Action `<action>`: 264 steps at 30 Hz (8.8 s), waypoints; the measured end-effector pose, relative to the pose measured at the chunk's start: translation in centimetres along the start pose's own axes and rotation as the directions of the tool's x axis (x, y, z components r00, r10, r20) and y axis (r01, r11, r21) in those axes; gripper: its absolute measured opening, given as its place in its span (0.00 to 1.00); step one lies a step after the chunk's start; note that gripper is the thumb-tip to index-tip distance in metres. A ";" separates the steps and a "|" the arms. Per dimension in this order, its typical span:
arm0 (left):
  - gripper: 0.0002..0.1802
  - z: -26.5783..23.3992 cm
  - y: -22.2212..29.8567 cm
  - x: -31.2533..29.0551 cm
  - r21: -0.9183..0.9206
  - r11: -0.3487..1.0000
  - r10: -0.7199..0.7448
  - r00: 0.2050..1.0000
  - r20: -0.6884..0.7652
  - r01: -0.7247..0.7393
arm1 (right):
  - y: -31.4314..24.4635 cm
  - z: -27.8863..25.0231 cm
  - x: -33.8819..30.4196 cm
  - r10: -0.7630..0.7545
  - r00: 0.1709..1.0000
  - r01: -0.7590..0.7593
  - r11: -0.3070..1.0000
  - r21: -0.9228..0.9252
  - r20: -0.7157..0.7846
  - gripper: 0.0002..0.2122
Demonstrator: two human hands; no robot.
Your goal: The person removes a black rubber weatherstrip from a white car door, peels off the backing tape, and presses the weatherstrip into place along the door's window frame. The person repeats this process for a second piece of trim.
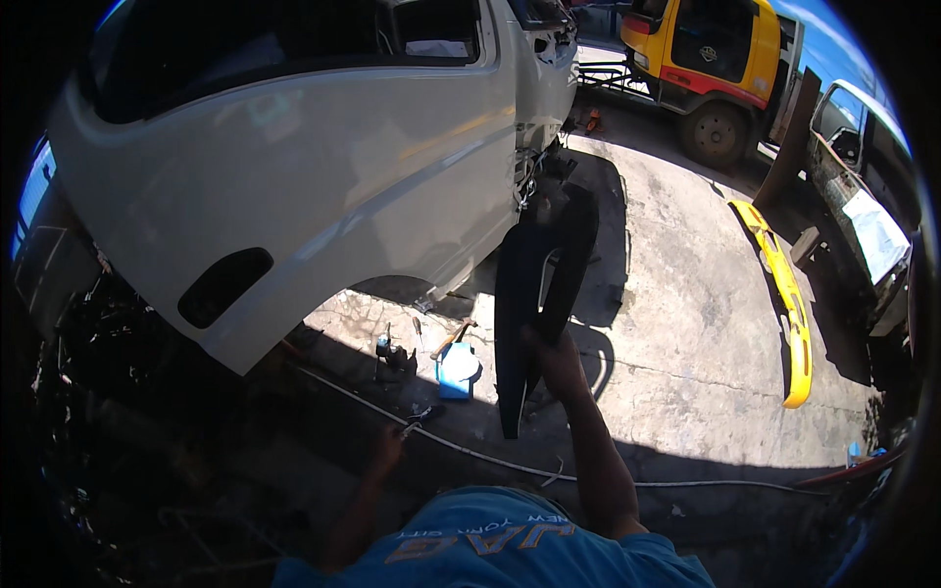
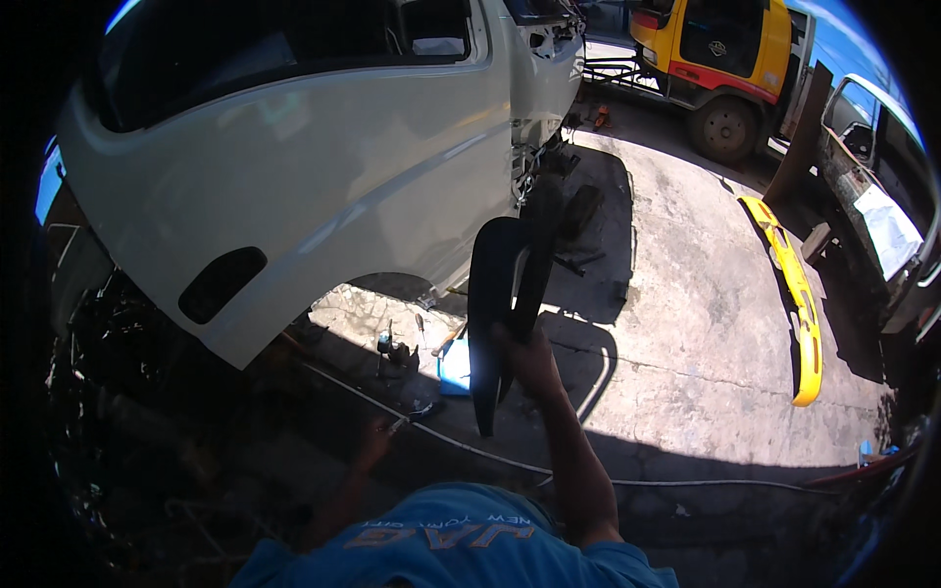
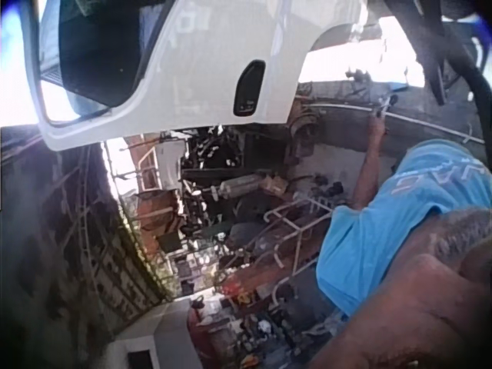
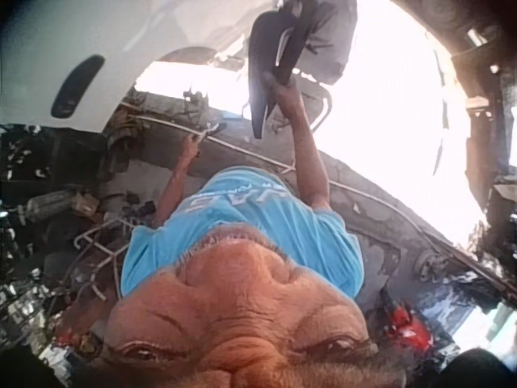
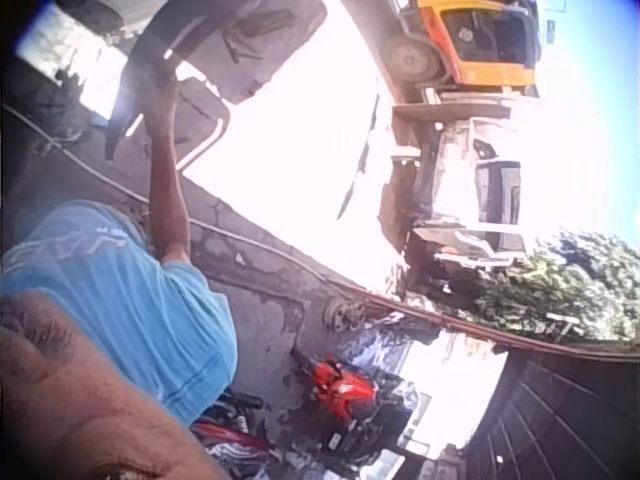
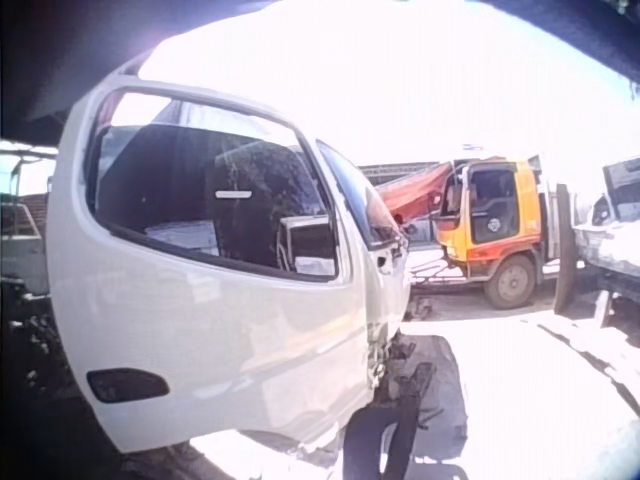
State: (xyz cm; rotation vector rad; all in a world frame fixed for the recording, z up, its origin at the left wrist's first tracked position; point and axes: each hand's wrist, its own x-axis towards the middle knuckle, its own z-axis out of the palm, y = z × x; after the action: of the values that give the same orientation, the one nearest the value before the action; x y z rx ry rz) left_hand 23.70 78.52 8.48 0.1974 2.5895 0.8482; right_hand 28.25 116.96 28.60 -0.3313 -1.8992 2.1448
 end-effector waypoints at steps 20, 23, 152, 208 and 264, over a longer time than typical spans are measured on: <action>0.24 -4.6 9.8 3.0 0.219 0.973 0.098 0.990 -0.100 -0.074 | -1.7 2.0 3.2 0.004 0.968 -0.082 0.950 0.300 0.252 0.20; 0.30 -5.4 12.8 1.7 0.152 0.943 0.330 0.890 -0.315 -0.296 | -2.7 1.6 3.2 0.043 0.965 -0.124 0.944 0.305 0.258 0.20; 0.18 -33.1 8.3 -7.4 -0.406 0.833 -0.224 0.442 -0.868 -0.376 | -54.8 64.4 25.8 -0.724 0.277 0.591 0.647 0.482 0.632 0.21; 0.24 -78.3 20.8 -6.2 0.289 0.863 0.230 -0.187 -0.955 -0.415 | -50.3 59.4 18.7 -0.790 0.300 0.927 0.374 0.032 0.534 0.38; 0.35 -83.2 16.3 -3.7 -0.012 0.339 0.727 0.270 -0.631 -0.941 | -48.8 62.4 16.7 -0.998 0.049 0.916 0.031 -0.400 0.037 0.21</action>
State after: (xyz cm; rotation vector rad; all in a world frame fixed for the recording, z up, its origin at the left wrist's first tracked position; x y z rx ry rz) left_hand -7.78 46.15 80.33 1.6250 2.5254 2.0496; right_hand -6.41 69.86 84.57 0.5599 -1.4517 0.7129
